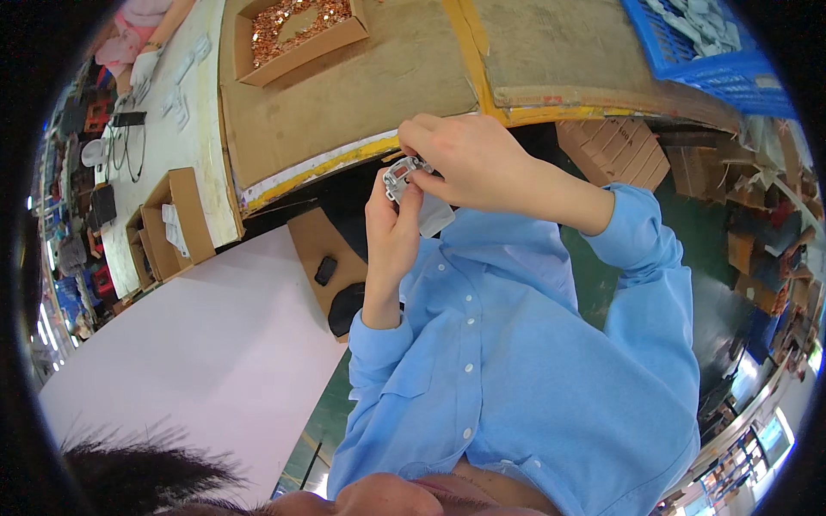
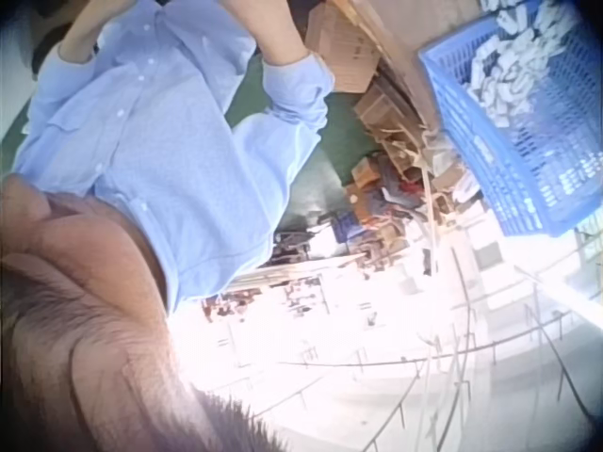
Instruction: Assembling small copper components into white plastic electronic housings at a factory workbench.
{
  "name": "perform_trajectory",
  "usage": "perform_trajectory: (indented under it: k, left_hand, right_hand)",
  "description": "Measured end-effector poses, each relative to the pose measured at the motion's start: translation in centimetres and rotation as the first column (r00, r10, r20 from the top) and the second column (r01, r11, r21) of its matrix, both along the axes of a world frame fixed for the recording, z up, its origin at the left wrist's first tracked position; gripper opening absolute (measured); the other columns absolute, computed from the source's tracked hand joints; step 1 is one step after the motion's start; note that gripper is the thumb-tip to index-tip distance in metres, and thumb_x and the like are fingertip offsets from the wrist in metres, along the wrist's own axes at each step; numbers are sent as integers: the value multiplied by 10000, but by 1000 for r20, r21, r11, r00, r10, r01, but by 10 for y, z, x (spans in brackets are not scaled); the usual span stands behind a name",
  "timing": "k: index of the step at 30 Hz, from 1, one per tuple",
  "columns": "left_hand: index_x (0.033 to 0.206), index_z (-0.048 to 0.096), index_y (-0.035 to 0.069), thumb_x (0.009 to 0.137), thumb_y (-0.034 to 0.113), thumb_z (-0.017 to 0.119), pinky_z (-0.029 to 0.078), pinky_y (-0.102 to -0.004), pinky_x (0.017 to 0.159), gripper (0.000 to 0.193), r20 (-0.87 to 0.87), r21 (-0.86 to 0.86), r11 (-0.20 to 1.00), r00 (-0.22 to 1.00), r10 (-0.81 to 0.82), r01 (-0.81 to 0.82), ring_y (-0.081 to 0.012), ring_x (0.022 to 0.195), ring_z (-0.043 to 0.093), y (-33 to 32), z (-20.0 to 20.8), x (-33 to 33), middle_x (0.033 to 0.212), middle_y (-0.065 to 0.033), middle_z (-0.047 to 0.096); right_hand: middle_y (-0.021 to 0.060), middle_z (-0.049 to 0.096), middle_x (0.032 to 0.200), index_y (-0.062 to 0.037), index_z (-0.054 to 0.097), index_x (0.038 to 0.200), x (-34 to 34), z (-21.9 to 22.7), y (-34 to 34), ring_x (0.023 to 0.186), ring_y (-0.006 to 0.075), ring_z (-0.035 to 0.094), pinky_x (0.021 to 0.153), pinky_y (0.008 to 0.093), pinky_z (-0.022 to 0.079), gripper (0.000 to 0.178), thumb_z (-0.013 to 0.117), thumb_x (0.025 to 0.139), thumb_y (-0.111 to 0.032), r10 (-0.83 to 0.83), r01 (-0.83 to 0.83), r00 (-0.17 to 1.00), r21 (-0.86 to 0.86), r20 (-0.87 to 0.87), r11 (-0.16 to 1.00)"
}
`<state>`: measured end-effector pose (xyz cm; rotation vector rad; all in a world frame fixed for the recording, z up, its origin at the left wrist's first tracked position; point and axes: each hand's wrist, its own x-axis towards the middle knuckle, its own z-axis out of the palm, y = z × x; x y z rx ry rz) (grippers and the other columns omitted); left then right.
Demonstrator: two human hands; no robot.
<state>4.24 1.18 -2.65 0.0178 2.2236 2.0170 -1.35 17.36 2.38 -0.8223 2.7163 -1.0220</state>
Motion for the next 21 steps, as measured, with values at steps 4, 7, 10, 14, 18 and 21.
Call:
perform_trajectory:
  k: [4, 7, 10, 14, 18, 21]
  left_hand:
    - [1023, 540, -2, 959, 105, 515, 439, -292, 610, 127, -2, -26, 1000, 1000, -10, 10, -128, 671, 515, -1, -1, 0, 759, -89, 601]
    - [1002, 546, -5, 953, 92, 527, 430, -283, 596, 110, 14, -33, 999, 1000, -10, 11, -107, 668, 504, -2, -5, 1, 745, -71, 592]
    - [1002, 572, -10, 944, 79, 552, 426, -253, 598, 109, 57, 72, 997, 998, 3, -7, -66, 690, 501, -4, -12, 3, 758, -27, 599]
    - [1020, 611, -11, 933, 69, 580, 430, -214, 614, 122, 152, 259, 966, 988, -29, -11, -30, 720, 509, -6, -12, 6, 795, 19, 610]
    - [1009, 623, -12, 922, 77, 594, 427, -214, 584, 128, 169, 216, 976, 985, -37, 0, -28, 676, 512, -8, -11, 9, 753, 9, 614]
    - [1005, 625, -13, 902, 76, 603, 419, -222, 551, 137, 120, 62, 997, 992, -51, 43, -33, 622, 504, -10, -12, 10, 690, -13, 604]
  right_hand:
    - [74, 572, 841, -73, 543, 912, 1, -2, 0, 726, 294, 596, 586, 398, 452, 216, 699, 810, -181, 23, -18, 991, 44, -128, 999]
    - [66, 571, 835, -78, 553, 910, 1, -4, 0, 732, 284, 599, 587, 391, 456, 213, 707, 803, -179, 62, -57, 978, 30, -200, 998]
    - [62, 567, 828, -81, 568, 901, 1, -5, 0, 737, 278, 601, 589, 382, 462, 201, 715, 792, -164, 82, -88, 981, -25, -177, 996]
    - [62, 562, 822, -83, 580, 888, 7, -11, 2, 736, 274, 602, 593, 374, 467, 190, 721, 783, -154, 76, -86, 987, -60, -140, 994]
    - [63, 559, 805, -81, 579, 879, 14, -14, -1, 724, 265, 600, 596, 364, 469, 184, 721, 785, -151, 96, -108, 966, -36, -242, 993]
    - [64, 560, 794, -76, 576, 882, 15, -14, -1, 718, 261, 603, 597, 357, 473, 195, 728, 779, -143, 77, -88, 971, -38, -226, 995]
